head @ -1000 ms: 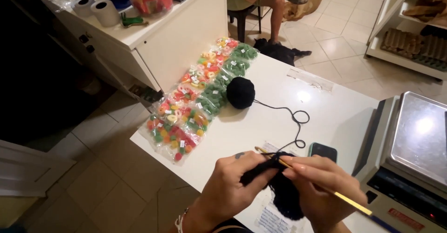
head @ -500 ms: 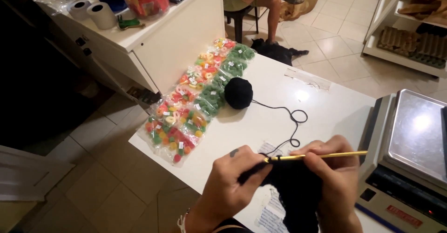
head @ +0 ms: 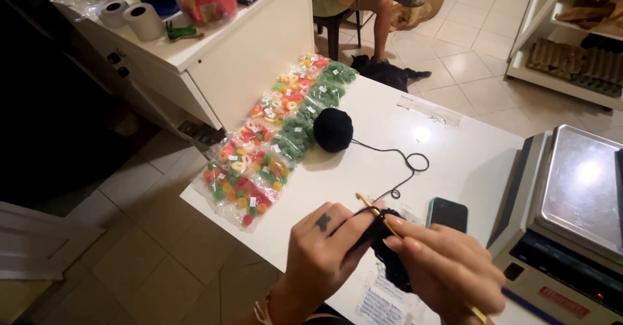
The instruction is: A person is crocheting a piece of black fabric using a crochet hook and black yarn at a checkout counter.
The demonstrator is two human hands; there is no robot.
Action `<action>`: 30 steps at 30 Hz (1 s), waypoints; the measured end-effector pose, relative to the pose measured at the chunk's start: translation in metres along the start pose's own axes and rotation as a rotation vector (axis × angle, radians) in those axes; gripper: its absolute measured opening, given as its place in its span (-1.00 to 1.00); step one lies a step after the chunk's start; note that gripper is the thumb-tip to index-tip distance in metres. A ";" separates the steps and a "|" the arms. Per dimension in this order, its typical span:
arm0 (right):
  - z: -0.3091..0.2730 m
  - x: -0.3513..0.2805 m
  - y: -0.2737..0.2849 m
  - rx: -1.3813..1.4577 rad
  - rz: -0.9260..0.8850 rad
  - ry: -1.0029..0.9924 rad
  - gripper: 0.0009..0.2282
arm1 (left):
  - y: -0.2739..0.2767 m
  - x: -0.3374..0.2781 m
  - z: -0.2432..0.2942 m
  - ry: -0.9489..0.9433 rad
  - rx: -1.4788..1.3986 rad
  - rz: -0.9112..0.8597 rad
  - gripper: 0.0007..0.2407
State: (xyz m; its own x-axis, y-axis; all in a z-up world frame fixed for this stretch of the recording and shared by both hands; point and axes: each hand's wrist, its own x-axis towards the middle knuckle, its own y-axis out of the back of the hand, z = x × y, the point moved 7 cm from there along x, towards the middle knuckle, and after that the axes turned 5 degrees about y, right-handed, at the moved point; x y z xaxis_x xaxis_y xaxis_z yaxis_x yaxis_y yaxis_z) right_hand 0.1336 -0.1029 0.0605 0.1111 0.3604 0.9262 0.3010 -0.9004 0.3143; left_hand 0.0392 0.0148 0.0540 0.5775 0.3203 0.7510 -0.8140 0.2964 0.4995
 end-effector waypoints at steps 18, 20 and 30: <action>0.074 -0.031 -0.016 0.975 0.142 -0.867 -0.81 | -0.038 -0.033 -0.030 0.592 -1.235 -0.517 -0.93; 0.078 -0.034 -0.022 1.093 0.162 -0.931 -0.82 | -0.040 -0.031 -0.031 0.623 -1.260 -0.512 -0.95; 0.074 -0.025 -0.005 0.812 0.326 -0.770 -0.85 | -0.009 0.004 -0.031 0.597 -0.557 -0.114 -0.88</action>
State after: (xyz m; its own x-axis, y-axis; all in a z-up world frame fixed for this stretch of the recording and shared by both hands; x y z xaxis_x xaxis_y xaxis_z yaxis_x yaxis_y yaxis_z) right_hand 0.1994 -0.0898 0.0200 0.7569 0.4443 0.4792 0.6389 -0.6572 -0.3998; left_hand 0.0506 0.0411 0.0397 0.7188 0.6391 0.2738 -0.6886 0.7086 0.1540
